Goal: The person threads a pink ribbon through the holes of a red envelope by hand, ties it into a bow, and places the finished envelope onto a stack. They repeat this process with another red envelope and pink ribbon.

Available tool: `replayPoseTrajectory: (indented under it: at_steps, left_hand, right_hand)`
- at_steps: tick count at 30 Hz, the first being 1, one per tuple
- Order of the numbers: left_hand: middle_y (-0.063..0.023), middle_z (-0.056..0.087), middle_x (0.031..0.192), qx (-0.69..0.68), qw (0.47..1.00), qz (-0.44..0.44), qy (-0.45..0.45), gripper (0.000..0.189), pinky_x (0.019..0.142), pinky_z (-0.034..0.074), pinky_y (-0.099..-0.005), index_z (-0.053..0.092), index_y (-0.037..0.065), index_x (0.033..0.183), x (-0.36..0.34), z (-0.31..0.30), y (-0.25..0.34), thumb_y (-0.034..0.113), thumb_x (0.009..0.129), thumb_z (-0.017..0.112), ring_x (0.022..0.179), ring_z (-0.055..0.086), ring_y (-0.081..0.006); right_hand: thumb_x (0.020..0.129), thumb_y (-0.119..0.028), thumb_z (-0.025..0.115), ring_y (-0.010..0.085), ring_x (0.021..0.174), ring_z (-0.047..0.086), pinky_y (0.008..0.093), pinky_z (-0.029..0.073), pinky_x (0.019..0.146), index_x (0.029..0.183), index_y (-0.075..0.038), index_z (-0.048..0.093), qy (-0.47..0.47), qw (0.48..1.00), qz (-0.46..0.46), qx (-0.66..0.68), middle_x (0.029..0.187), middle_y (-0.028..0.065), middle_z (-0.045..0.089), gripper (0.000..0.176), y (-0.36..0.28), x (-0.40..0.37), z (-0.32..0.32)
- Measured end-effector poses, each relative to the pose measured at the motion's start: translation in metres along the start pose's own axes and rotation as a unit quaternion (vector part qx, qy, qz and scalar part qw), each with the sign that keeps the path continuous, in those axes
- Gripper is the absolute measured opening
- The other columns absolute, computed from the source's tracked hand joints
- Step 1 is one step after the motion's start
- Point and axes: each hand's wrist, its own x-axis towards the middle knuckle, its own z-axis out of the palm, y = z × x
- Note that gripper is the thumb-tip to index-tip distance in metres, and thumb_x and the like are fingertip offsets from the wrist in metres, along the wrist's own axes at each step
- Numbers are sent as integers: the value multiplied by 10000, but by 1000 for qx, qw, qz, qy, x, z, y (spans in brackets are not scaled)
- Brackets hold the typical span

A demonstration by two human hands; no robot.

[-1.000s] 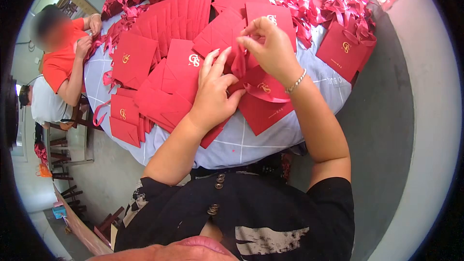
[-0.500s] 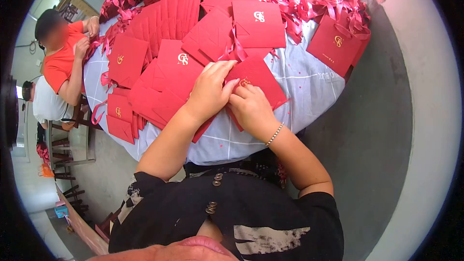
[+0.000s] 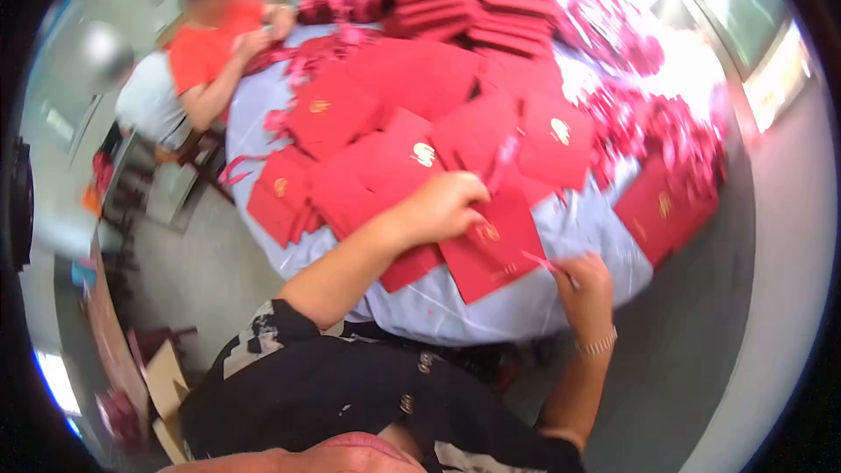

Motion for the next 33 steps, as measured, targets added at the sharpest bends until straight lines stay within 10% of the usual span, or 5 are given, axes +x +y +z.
replayPoseTrajectory:
  at_steps: [6,18,24,33]
  left_hand:
    - [-225,671,931,-115,988,-102,-10,240,766,516,-457,613,-22,968,-1,6,4,-8,741,691,916,666,-391]
    - [-240,670,1072,-150,982,-94,-72,743,849,521,-456,554,-21,1200,-7,14,-12,362,667,904,1020,646,-412]
    - [-241,671,1076,-100,989,-85,-70,734,850,525,-470,553,-17,1200,-11,9,-1,360,671,894,1027,651,-408]
    - [-229,695,936,-48,993,-98,-49,524,781,539,-504,598,-2,1091,-14,18,3,340,766,825,902,676,-426]
  right_hand:
    - [892,20,696,119,724,596,247,468,678,926,47,702,30,983,124,135,820,63,682,44,17,-28,-36]
    - [1023,-47,571,157,884,665,255,557,790,1105,-1,624,268,765,206,548,1054,98,680,108,33,12,20]
    - [1034,-52,549,129,855,652,196,543,689,1191,-17,583,142,660,210,707,1066,102,674,164,32,26,27]
    - [1012,-62,582,21,665,529,151,415,565,1347,-41,555,130,821,260,492,927,19,670,337,-10,31,59]
